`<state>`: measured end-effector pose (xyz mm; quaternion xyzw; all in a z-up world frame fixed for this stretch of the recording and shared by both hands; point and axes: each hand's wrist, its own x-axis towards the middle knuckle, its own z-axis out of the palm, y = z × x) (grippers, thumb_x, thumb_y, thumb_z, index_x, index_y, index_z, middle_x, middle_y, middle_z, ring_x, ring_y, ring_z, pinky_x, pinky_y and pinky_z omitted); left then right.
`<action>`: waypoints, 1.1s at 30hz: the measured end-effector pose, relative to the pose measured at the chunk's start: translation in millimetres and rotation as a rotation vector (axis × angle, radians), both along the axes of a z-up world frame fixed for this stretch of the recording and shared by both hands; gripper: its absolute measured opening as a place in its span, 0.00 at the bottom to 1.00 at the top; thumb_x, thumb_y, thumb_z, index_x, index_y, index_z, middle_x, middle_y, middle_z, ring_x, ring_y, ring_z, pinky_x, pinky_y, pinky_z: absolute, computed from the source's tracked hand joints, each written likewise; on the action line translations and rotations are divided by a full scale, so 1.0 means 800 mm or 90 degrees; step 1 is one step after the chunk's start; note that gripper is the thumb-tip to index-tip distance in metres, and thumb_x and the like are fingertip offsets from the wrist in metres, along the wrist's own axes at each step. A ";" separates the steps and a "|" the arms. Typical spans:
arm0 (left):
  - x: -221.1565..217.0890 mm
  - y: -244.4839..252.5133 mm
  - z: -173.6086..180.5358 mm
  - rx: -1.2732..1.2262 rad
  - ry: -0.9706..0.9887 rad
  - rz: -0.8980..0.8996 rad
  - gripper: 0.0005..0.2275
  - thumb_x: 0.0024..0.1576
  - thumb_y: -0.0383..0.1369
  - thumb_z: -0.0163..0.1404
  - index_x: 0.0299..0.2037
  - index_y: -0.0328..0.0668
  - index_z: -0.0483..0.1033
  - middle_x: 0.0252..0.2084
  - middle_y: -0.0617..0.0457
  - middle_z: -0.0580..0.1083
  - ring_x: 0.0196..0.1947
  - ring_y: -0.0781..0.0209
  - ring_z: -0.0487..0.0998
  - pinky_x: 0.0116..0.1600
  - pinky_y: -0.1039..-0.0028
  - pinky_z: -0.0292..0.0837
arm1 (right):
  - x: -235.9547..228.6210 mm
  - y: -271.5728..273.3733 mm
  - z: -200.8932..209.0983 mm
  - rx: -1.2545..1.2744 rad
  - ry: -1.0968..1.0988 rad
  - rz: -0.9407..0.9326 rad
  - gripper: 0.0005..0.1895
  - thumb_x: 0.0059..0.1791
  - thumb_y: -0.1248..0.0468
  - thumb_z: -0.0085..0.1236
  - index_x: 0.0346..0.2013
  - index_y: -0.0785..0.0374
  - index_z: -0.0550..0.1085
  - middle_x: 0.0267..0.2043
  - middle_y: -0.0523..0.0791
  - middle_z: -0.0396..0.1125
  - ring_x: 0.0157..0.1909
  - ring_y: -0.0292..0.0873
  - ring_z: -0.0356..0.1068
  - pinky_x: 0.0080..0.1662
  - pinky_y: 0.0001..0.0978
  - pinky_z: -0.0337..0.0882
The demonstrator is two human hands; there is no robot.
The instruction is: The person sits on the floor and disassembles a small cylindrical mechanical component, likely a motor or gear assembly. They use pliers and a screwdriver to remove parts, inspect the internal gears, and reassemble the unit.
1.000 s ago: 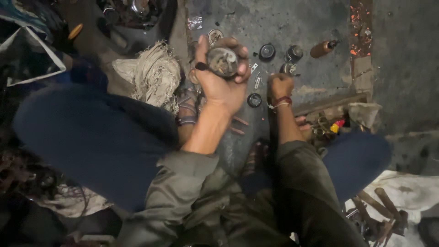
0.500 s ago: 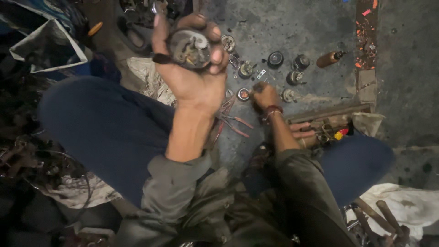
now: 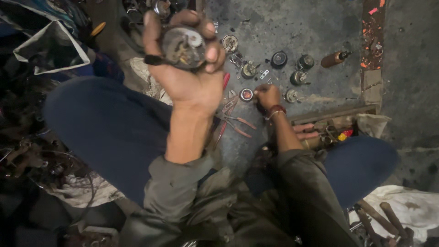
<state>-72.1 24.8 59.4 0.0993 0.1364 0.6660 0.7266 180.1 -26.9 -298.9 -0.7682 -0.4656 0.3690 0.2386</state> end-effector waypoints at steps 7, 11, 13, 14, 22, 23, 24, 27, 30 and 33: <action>-0.043 -0.010 0.021 0.087 0.013 0.030 0.25 0.70 0.53 0.38 0.44 0.36 0.75 0.35 0.43 0.75 0.24 0.58 0.72 0.26 0.77 0.57 | -0.008 -0.009 -0.001 0.011 -0.042 0.203 0.09 0.42 0.64 0.66 0.35 0.62 0.83 0.37 0.52 0.77 0.39 0.50 0.78 0.44 0.41 0.74; -0.069 -0.017 0.031 0.128 0.030 0.054 0.26 0.70 0.55 0.37 0.44 0.36 0.72 0.37 0.43 0.75 0.25 0.58 0.72 0.26 0.77 0.57 | -0.035 -0.019 -0.017 -0.031 -0.070 0.276 0.10 0.40 0.62 0.63 0.35 0.58 0.83 0.36 0.53 0.76 0.39 0.55 0.77 0.45 0.45 0.74; -0.078 -0.019 0.032 0.157 0.035 0.048 0.26 0.70 0.55 0.37 0.45 0.36 0.72 0.39 0.43 0.74 0.26 0.58 0.72 0.27 0.76 0.57 | -0.044 -0.024 -0.021 -0.019 -0.141 0.321 0.10 0.43 0.62 0.61 0.35 0.60 0.82 0.36 0.57 0.75 0.40 0.59 0.76 0.45 0.48 0.74; -0.079 -0.018 0.031 0.168 0.033 0.047 0.26 0.70 0.55 0.37 0.46 0.36 0.73 0.39 0.44 0.74 0.26 0.59 0.72 0.27 0.76 0.57 | -0.049 -0.028 -0.023 -0.035 -0.187 0.322 0.10 0.46 0.61 0.60 0.37 0.63 0.81 0.36 0.59 0.74 0.40 0.61 0.75 0.45 0.50 0.74; -0.069 -0.024 0.020 0.136 -0.020 0.029 0.25 0.71 0.54 0.38 0.45 0.35 0.72 0.40 0.44 0.74 0.27 0.59 0.71 0.30 0.77 0.57 | -0.063 -0.058 -0.038 0.047 -0.373 0.450 0.07 0.42 0.63 0.59 0.31 0.61 0.79 0.34 0.56 0.74 0.40 0.60 0.76 0.42 0.52 0.75; -0.068 -0.022 0.020 0.153 -0.016 0.031 0.25 0.71 0.53 0.38 0.44 0.35 0.73 0.39 0.45 0.74 0.27 0.59 0.71 0.29 0.77 0.57 | -0.064 -0.060 -0.038 0.025 -0.386 0.452 0.08 0.41 0.62 0.59 0.31 0.62 0.79 0.33 0.56 0.74 0.40 0.60 0.76 0.41 0.51 0.75; -0.068 -0.023 0.021 0.158 -0.016 0.032 0.25 0.72 0.53 0.38 0.43 0.35 0.73 0.39 0.45 0.74 0.27 0.59 0.71 0.29 0.77 0.57 | -0.065 -0.062 -0.037 0.003 -0.398 0.453 0.09 0.39 0.61 0.60 0.30 0.62 0.79 0.33 0.56 0.74 0.39 0.60 0.75 0.41 0.51 0.75; -0.069 -0.023 0.023 0.153 -0.023 0.030 0.25 0.72 0.53 0.38 0.43 0.35 0.74 0.39 0.44 0.75 0.27 0.59 0.71 0.30 0.77 0.58 | -0.068 -0.063 -0.028 0.010 -0.362 0.451 0.10 0.37 0.62 0.61 0.31 0.62 0.79 0.34 0.56 0.74 0.41 0.60 0.75 0.43 0.51 0.74; -0.069 -0.023 0.023 0.150 -0.034 0.024 0.25 0.71 0.53 0.38 0.44 0.35 0.76 0.38 0.45 0.75 0.27 0.59 0.73 0.29 0.78 0.58 | -0.071 -0.063 -0.017 -0.017 -0.366 0.434 0.09 0.39 0.63 0.59 0.32 0.60 0.80 0.35 0.57 0.74 0.42 0.61 0.75 0.44 0.53 0.74; -0.068 -0.022 0.021 0.153 -0.040 0.023 0.25 0.71 0.53 0.38 0.44 0.35 0.76 0.38 0.45 0.75 0.27 0.59 0.73 0.29 0.78 0.59 | -0.067 -0.061 -0.015 -0.006 -0.355 0.431 0.09 0.40 0.63 0.58 0.33 0.61 0.79 0.36 0.56 0.74 0.43 0.61 0.75 0.45 0.53 0.74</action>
